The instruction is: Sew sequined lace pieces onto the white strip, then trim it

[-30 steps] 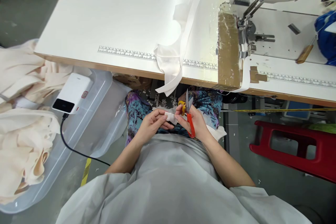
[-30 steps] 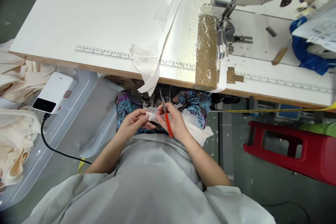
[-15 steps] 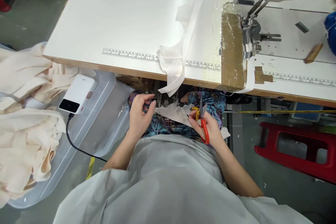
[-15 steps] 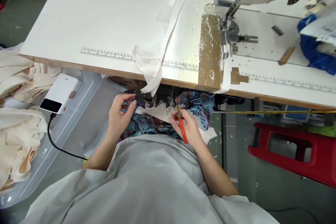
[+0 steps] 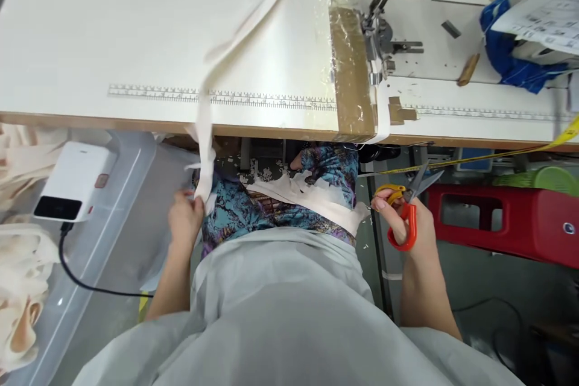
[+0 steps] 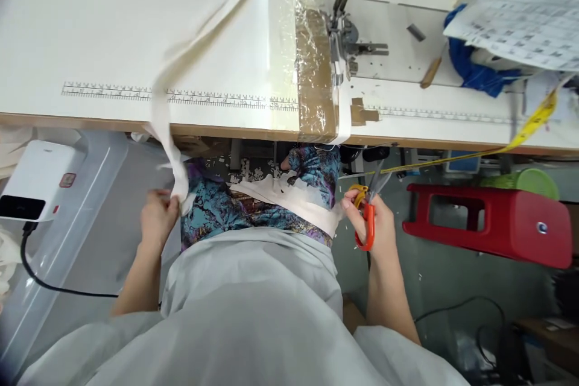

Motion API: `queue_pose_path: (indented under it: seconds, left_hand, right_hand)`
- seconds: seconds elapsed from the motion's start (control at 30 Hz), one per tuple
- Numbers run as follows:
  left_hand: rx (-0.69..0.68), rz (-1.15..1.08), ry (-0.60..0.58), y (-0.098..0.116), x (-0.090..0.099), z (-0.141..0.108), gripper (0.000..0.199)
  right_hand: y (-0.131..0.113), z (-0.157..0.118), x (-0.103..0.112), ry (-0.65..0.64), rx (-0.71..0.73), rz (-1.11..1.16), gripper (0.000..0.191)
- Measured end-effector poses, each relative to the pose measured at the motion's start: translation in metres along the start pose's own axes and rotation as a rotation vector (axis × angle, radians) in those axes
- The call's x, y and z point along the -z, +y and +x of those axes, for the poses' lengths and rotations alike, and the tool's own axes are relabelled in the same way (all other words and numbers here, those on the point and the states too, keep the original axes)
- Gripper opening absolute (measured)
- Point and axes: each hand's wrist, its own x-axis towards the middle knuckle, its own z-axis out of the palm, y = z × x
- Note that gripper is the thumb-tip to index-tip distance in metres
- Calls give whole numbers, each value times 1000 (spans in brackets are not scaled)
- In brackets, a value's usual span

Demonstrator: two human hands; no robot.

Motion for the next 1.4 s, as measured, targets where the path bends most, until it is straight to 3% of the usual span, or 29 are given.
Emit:
queue_pose_path:
  seconds: [0.03, 0.1, 0.17, 0.23, 0.27, 0.33, 0.4, 0.43, 0.5, 0.6, 0.7, 1.03, 1.2, 1.4]
  left_hand:
    - [-11, -4, -64, -7, 2, -8, 20]
    - [-129, -208, -327, -2, 8, -32, 23]
    - [-264, -498, -720, 21, 13, -56, 37]
    - [-397, -630, -919, 52, 18, -73, 41]
    - [-461, -616, -898, 65, 19, -77, 35]
    - [-598, -507, -688, 85, 20, -79, 21]
    - [-688, -419, -486, 95, 21, -76, 23]
    - [-699, -417, -454, 97, 22, -74, 26]
    - [-616, -483, -567, 98, 22, -71, 27]
    - [-353, -661, -863, 97, 22, -69, 31]
    - [-189, -801, -988, 96, 18, -67, 40]
    - [-18, -879, -1006, 92, 13, -57, 45]
    - [-15, -872, -972, 91, 14, -56, 47]
    - [-23, -881, -938, 91, 13, -56, 48]
  right_hand:
    - [1, 1, -1, -16, -9, 0, 23]
    - [-3, 3, -8, -71, -17, 1, 24]
    - [-13, 6, -20, -173, -26, 2, 29]
    - [-27, 8, -31, -318, -23, -10, 34]
    - [-34, 10, -36, -408, -8, -23, 36]
    - [-46, 13, -42, -602, 41, -57, 37]
    - [-55, 16, -45, -764, 84, -108, 41]
    - [-58, 19, -46, -822, 100, -138, 43]
    - [-62, 25, -48, -892, 135, -190, 47]
    - [-67, 35, -52, -958, 188, -230, 49]
    - [-70, 44, -59, -1004, 229, -245, 50]
    - [-78, 54, -75, -1179, 183, -182, 52]
    - [-80, 52, -81, -1174, 205, -201, 53]
    - [-85, 48, -83, -1066, 277, -321, 57]
